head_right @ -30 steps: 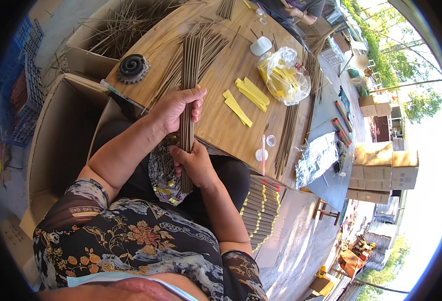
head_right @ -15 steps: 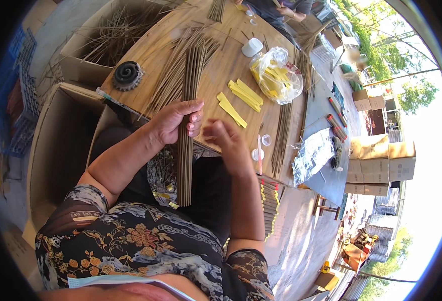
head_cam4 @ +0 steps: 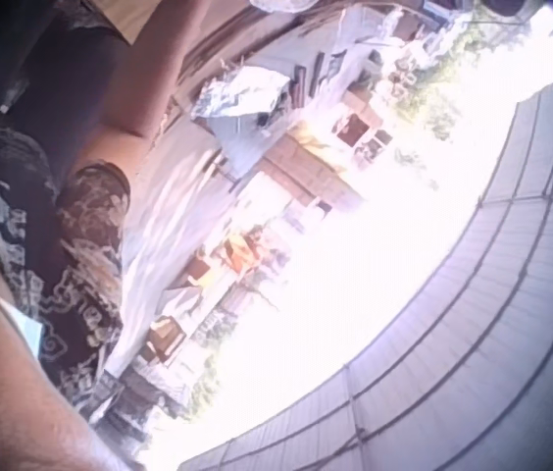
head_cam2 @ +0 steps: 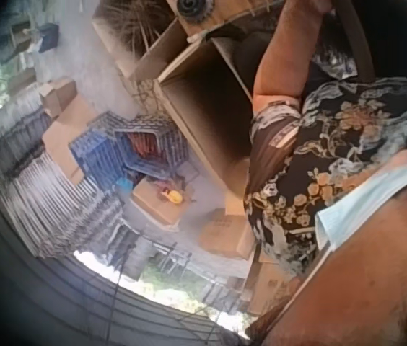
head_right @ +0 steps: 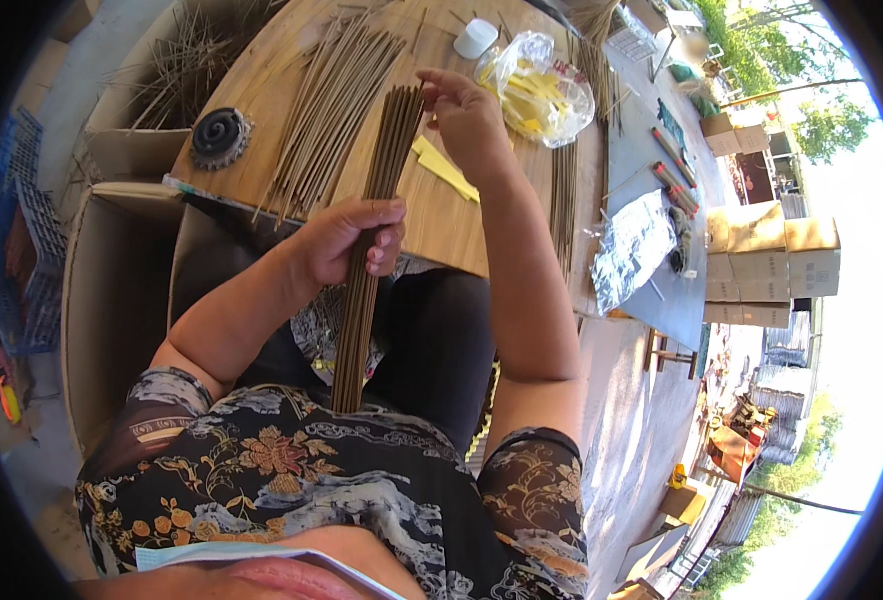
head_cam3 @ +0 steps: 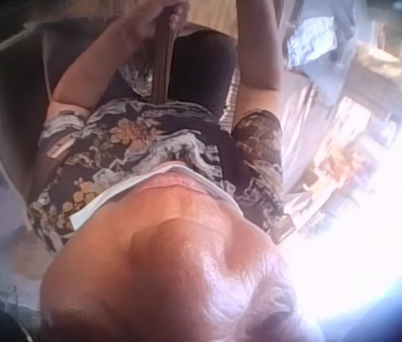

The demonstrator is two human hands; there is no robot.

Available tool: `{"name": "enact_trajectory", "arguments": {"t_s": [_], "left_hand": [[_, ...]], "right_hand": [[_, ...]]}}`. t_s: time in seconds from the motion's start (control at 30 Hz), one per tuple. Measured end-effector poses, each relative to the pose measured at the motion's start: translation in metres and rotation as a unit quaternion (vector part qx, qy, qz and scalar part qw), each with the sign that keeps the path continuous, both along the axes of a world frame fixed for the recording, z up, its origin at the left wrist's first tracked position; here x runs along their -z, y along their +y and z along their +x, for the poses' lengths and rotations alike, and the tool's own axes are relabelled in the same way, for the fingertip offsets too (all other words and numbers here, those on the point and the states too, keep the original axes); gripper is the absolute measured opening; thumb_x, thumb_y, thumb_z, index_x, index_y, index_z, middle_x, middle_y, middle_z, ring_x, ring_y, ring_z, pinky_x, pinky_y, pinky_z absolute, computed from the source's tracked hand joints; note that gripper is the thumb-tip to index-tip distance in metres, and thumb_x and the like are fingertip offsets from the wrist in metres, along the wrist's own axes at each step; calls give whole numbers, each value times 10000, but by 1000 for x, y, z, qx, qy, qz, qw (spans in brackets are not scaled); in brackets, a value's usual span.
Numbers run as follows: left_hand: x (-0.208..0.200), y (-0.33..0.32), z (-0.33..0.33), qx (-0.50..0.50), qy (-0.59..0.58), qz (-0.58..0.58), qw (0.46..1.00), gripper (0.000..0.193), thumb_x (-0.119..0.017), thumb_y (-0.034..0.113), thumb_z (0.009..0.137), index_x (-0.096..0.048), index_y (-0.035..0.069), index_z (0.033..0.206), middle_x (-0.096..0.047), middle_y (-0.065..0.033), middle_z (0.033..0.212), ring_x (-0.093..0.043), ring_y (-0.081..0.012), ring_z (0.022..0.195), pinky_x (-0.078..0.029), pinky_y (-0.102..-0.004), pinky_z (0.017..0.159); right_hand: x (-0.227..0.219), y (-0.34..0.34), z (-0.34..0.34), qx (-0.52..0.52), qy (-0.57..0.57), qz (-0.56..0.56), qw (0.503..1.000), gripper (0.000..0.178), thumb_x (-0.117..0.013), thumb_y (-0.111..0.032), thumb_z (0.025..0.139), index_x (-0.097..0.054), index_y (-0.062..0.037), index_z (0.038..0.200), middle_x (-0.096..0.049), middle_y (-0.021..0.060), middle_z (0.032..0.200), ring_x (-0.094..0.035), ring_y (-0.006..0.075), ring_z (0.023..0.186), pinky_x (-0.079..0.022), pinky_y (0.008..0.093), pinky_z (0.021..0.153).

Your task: The person gathers thin wooden sticks from a cardboard box, aligns them into a bundle, wraps a yellow paper strip around the bundle, and secures it with a small adhesive tab. The person repeats this process to create multiple bundles.

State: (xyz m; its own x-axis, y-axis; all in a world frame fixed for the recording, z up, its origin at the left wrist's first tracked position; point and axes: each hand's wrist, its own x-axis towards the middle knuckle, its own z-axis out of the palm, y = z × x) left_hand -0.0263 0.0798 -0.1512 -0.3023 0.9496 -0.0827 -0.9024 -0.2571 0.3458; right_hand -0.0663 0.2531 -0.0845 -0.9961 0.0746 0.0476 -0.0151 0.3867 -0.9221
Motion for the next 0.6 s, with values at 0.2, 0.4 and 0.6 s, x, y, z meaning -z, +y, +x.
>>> {"name": "enact_trajectory", "arguments": {"t_s": [0.2, 0.4, 0.6], "left_hand": [[3, 2, -2, 0, -33, -1, 999, 164, -529, 202, 863, -472, 89, 759, -474, -1, 616, -471, -91, 498, -386, -224, 450], [7, 4, -3, 1, -39, -2, 999, 159, -531, 205, 863, -487, 85, 769, -498, -12, 635, -502, -101, 514, -406, -231, 462], [9, 5, -5, -14, -56, -13, 998, 173, -570, 210, 837, -504, 60, 781, -537, -59, 649, -559, -149, 551, -470, -274, 487]], "right_hand": [[6, 4, 5, 6, -2, 11, 1000, 291, -461, -55, 838, -559, -25, 1110, -601, 47, 985, -558, 111, 878, -452, 243, 748], [-4, 8, 11, 45, 16, 29, 998, 244, -538, -115, 830, -597, -26, 1049, -611, 35, 945, -560, 96, 843, -450, 232, 735], [-18, 19, 8, 11, -4, -62, 998, 158, -561, -99, 826, -592, 1, 944, -629, 69, 843, -569, 91, 730, -459, 223, 636]]}}
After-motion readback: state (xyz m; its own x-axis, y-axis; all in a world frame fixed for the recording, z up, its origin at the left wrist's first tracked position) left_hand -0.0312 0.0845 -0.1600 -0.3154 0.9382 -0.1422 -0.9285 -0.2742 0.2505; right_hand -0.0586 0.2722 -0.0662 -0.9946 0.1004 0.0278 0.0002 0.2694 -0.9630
